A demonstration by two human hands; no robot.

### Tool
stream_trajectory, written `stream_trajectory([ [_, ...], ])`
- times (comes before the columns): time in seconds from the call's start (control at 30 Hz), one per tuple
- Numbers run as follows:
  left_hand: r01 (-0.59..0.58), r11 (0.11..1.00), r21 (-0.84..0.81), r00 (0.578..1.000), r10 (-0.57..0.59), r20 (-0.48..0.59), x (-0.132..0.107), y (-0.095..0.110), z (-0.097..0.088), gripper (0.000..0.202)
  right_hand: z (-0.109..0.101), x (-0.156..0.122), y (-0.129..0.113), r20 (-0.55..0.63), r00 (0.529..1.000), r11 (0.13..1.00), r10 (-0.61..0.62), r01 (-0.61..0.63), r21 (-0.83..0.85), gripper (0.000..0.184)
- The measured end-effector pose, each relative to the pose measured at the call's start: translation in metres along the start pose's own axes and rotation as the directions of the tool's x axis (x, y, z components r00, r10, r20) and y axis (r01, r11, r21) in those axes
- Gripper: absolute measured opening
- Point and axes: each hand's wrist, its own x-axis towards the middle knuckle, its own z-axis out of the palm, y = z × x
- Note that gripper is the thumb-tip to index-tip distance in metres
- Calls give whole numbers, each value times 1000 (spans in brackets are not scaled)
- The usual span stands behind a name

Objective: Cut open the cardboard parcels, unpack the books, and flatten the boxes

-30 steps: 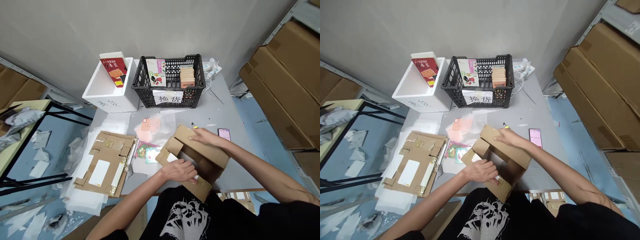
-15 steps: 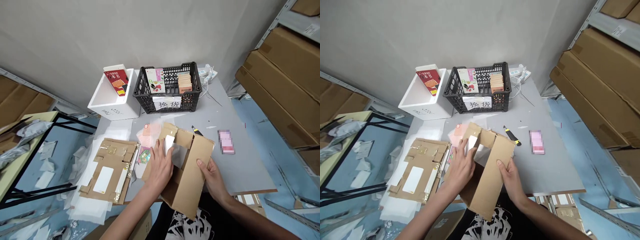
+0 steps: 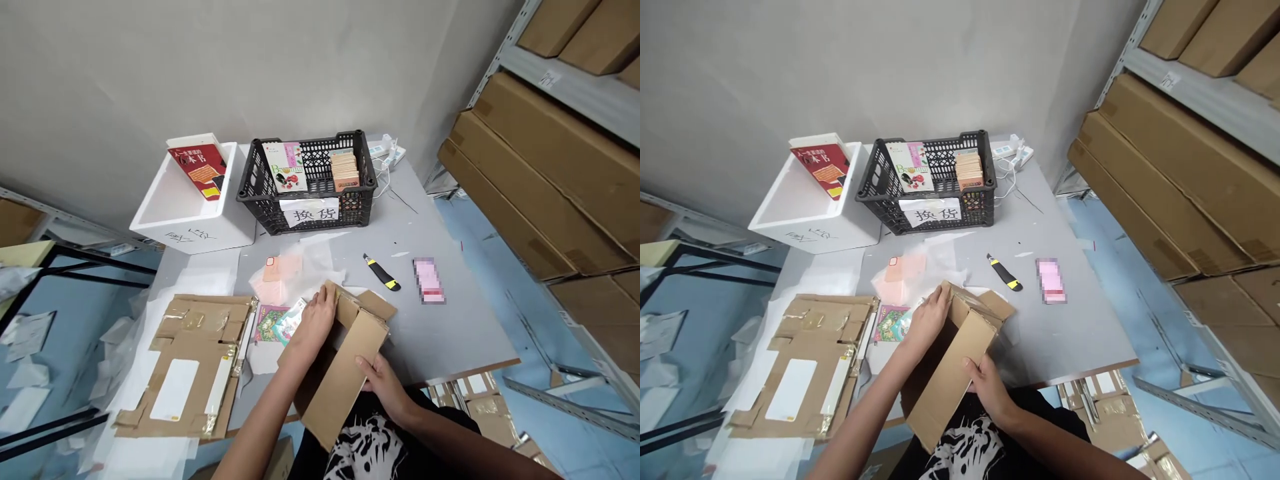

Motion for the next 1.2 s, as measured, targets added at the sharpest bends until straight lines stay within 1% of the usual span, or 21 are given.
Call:
stream_trajectory([
  [0.1,11,997,-72,999,-14,-36,-11,-3,19,46,-30,-6,-18,153,978,980,145,-121,-155,55],
  [0.17,-23,991,-129,999,18,-39,-20,-4,27,51,-57,-8,-45,290,898,907,330,-216,-363,52],
  [0.2,-36,988,-148,999,31,-33,-23,-3,30,54,-71,-5,-62,351,841,854,412,-222,-470,52],
  [0.23,-38,987,-158,999,34,-28,-25,-2,32,55,-84,2,-80,370,815,808,446,-188,-559,54],
  [0.27,-29,986,-163,999,24,-28,-26,0,34,54,-96,14,-97,324,866,773,380,-105,-625,56],
  [0.3,-17,986,-165,999,13,-31,-27,3,36,52,-105,31,-113,218,944,722,250,-32,-691,55],
  [0.33,-8,986,-165,999,2,-39,-27,6,38,51,-112,51,-125,101,990,636,98,15,-771,50],
  [0.37,-5,986,-165,999,-3,-49,-26,9,39,49,-117,74,-133,-4,997,506,-76,35,-862,43],
  [0.4,-9,986,-165,998,-1,-59,-26,11,40,47,-118,99,-136,-89,972,340,-217,-10,-940,32],
  [0.43,-15,987,-162,998,5,-66,-26,13,40,46,-118,123,-135,-127,946,164,-300,-80,-983,24],
  [0.47,-20,987,-157,997,9,-71,-26,14,41,44,-117,145,-130,-143,931,-5,-335,-154,-988,26],
  [0.53,-15,989,-146,998,5,-67,-26,16,39,42,-114,178,-114,-149,939,-86,-310,-183,-979,42],
  [0.6,-6,990,-138,999,0,-50,-27,16,36,41,-113,196,-96,-155,954,-112,-258,-189,-976,48],
  [0.67,-6,991,-135,999,1,-38,-27,17,33,41,-116,203,-84,-158,961,-140,-226,-193,-971,43],
  [0.73,-11,991,-131,999,6,-34,-27,19,30,41,-120,203,-81,-150,967,-162,-205,-184,-969,37],
  [0.8,-10,993,-121,999,6,-33,-27,20,28,41,-124,200,-87,-125,976,-170,-176,-155,-973,37],
  [0.9,-16,994,-112,999,13,-31,-27,20,27,41,-132,183,-114,-20,991,-161,-133,-42,-986,45],
  [0.97,-23,994,-109,999,19,-33,-27,19,27,41,-138,162,-141,143,980,-134,-138,124,-983,52],
  [1.03,-29,994,-109,999,25,-32,-28,18,29,42,-143,134,-171,311,942,-101,-124,300,-949,56],
  [1.1,-35,993,-112,999,32,-27,-28,18,32,43,-144,106,-200,476,880,-83,-7,473,-877,54],
  [1.2,-43,992,-118,999,40,-30,-27,18,35,42,-135,74,-225,593,796,-127,119,604,-786,44],
])
